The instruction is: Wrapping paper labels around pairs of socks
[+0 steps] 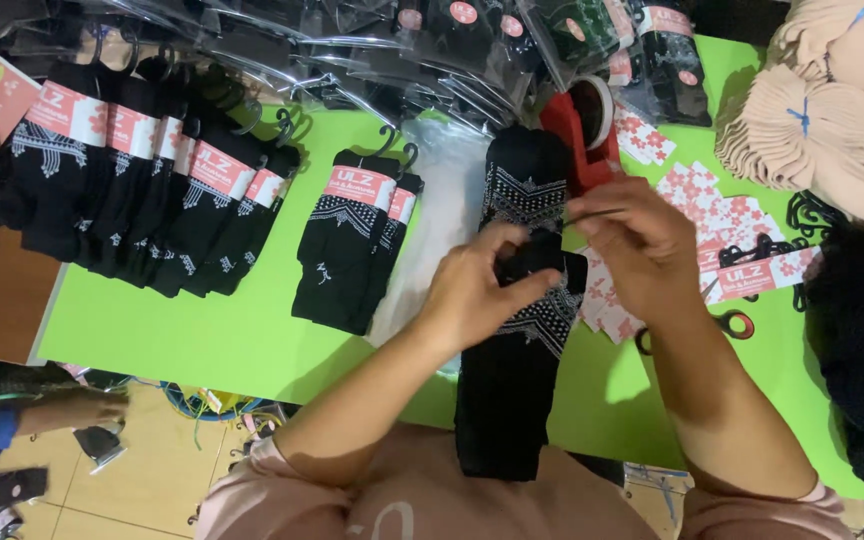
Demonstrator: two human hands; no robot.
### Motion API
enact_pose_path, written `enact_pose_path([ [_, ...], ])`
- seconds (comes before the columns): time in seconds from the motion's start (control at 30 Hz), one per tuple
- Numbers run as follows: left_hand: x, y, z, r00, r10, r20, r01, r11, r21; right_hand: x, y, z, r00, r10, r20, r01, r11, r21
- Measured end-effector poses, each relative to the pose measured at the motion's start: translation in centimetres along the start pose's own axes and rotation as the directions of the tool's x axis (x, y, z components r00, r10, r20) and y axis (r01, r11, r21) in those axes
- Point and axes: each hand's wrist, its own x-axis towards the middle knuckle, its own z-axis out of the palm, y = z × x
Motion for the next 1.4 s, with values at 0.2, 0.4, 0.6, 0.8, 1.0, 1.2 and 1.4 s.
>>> enact_pose_path([
  [0.2,-0.1,1.1,0.5,0.998,0.058,-0.031,-0.059,0.998,-0.028,1.6,-1.8,0.7,0.953,0.009,0.302,-0.060,0.985,0.159],
  [0.4,1.2,-3.3,1.9,0.920,0.346,-0.184,-0.372,0.919,-0.129,2.6,-4.3,-2.2,0.826,-0.001,0.563,0.248,0.899,-0.362],
  [0.6,1.5,-3.6,1.0,0.951,0.209,-0.226,-0.229,0.971,-0.065,-0.9,0.4,-2.7,0.891,-0.227,0.393,0.443,0.626,-0.642],
  [0.8,-1.9,-0.3,-0.4,0.894,0.372,0.249,-0.443,0.815,0.373,-6.9,6.8,-1.0,0.791,0.595,0.145,-0.588,0.804,-0.093],
  [1.0,-1.7,-1.1,0.1,0.853,0.254,0.456,-0.477,0.734,0.483,-5.9,7.5,-1.6,0.927,0.373,-0.043,-0.373,0.902,-0.217],
  [1.2,-1.6,-2.5,-0.2,0.860,0.241,0.449,-0.457,0.755,0.471,-6.3,6.7,-9.6,0.845,0.522,0.114,-0.289,0.626,-0.724],
  [1.4,-1.3,-3.8,0.5,0.873,0.358,0.333,-0.456,0.842,0.290,-9.3,11.0,-12.1,0.937,0.229,0.263,0.052,0.654,-0.754],
])
